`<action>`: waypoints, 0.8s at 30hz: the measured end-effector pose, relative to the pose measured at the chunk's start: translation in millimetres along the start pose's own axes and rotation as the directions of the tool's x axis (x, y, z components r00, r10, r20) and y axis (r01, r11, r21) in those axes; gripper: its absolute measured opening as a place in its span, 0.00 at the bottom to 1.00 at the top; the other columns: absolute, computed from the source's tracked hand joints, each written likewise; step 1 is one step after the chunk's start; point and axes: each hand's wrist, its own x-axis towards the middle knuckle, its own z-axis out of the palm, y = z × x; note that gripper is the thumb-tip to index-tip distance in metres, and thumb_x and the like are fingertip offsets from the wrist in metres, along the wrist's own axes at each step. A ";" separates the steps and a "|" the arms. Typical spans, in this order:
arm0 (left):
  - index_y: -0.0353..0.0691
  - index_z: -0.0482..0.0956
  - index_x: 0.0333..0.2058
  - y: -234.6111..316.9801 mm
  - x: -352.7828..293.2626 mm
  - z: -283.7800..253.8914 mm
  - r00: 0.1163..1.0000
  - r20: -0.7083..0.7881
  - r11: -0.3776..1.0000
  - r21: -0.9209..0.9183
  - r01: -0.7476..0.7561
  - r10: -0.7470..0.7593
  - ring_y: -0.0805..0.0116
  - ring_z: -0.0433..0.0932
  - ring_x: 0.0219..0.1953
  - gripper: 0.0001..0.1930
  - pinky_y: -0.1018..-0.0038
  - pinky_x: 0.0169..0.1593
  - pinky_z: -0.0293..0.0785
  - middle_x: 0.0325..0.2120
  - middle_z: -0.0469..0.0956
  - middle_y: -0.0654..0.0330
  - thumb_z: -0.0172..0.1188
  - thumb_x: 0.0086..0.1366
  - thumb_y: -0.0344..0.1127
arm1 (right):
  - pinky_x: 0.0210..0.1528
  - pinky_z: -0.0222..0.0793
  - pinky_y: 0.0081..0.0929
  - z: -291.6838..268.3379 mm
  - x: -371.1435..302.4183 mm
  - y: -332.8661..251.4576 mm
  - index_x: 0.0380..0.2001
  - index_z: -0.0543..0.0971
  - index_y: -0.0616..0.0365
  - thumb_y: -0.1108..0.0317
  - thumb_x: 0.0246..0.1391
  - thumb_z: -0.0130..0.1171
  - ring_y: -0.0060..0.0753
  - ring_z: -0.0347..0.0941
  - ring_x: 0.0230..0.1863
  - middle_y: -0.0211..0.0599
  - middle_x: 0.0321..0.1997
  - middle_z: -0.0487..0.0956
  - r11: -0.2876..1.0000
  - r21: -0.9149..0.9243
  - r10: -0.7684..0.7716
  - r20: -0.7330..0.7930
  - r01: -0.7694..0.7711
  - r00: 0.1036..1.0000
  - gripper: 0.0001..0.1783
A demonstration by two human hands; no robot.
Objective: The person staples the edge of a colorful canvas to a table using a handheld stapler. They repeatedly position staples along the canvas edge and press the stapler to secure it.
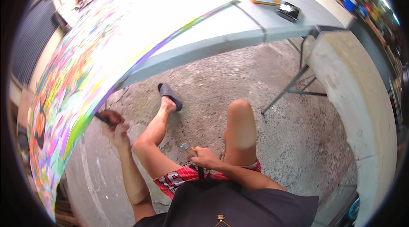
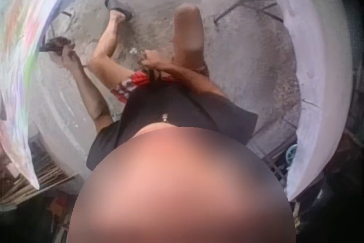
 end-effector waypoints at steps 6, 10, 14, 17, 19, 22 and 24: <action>0.43 0.59 0.27 -5.8 2.8 10.6 0.999 -0.041 0.994 -0.113 -0.009 0.004 0.75 0.55 0.26 0.17 0.80 0.28 0.51 0.27 0.57 0.64 0.48 0.36 0.21 | 0.42 0.70 0.43 -3.1 -2.1 -7.0 0.35 0.75 0.64 0.41 0.49 0.64 0.48 0.78 0.36 0.51 0.31 0.80 0.940 0.341 -0.041 0.039 0.025 0.998 0.31; 0.44 0.59 0.27 -6.9 6.9 12.9 0.998 -0.046 0.991 -0.132 -0.038 0.032 0.75 0.53 0.26 0.17 0.80 0.28 0.50 0.27 0.55 0.65 0.48 0.35 0.20 | 0.35 0.70 0.36 -7.2 -0.1 -3.8 0.32 0.75 0.62 0.41 0.49 0.65 0.35 0.75 0.31 0.41 0.26 0.76 0.824 0.566 0.035 0.010 -0.034 0.999 0.30; 0.44 0.58 0.27 -8.7 8.9 17.6 0.995 -0.090 0.986 -0.162 -0.045 0.031 0.76 0.53 0.26 0.18 0.80 0.27 0.49 0.26 0.54 0.66 0.48 0.35 0.20 | 0.31 0.69 0.29 0.8 13.4 -1.2 0.30 0.76 0.58 0.47 0.53 0.65 0.27 0.74 0.29 0.33 0.25 0.75 0.410 0.912 0.085 -0.019 -0.017 0.996 0.22; 0.44 0.58 0.27 -7.8 9.0 19.6 0.992 -0.115 0.984 -0.163 -0.072 0.054 0.75 0.53 0.26 0.18 0.80 0.27 0.49 0.26 0.55 0.65 0.48 0.33 0.21 | 0.30 0.69 0.25 -13.3 6.0 3.6 0.31 0.76 0.57 0.54 0.56 0.64 0.25 0.74 0.27 0.31 0.26 0.76 0.108 0.990 0.089 0.076 -0.086 0.993 0.16; 0.44 0.57 0.27 -7.7 8.6 21.2 0.990 -0.115 0.986 -0.140 -0.094 0.078 0.75 0.53 0.26 0.18 0.80 0.27 0.49 0.27 0.55 0.65 0.48 0.33 0.21 | 0.30 0.71 0.27 -37.0 -6.3 -6.5 0.33 0.76 0.60 0.59 0.56 0.64 0.28 0.75 0.26 0.33 0.27 0.77 0.037 0.995 0.171 0.082 -0.089 0.982 0.14; 0.44 0.57 0.27 -4.5 5.4 26.8 0.988 -0.129 0.989 -0.111 -0.100 0.085 0.75 0.54 0.25 0.19 0.80 0.27 0.50 0.26 0.55 0.64 0.47 0.32 0.22 | 0.33 0.76 0.32 -38.7 -2.3 8.8 0.40 0.74 0.62 0.63 0.58 0.60 0.33 0.79 0.31 0.39 0.34 0.79 -0.069 0.994 0.211 0.102 -0.089 0.972 0.13; 0.45 0.56 0.27 -3.7 3.2 30.3 0.984 -0.147 0.989 -0.091 -0.114 0.100 0.75 0.52 0.24 0.19 0.80 0.26 0.50 0.25 0.54 0.65 0.47 0.31 0.23 | 0.36 0.76 0.32 -35.8 0.3 14.8 0.40 0.74 0.63 0.65 0.58 0.61 0.34 0.79 0.33 0.38 0.34 0.79 -0.028 0.995 0.263 0.096 -0.092 0.960 0.13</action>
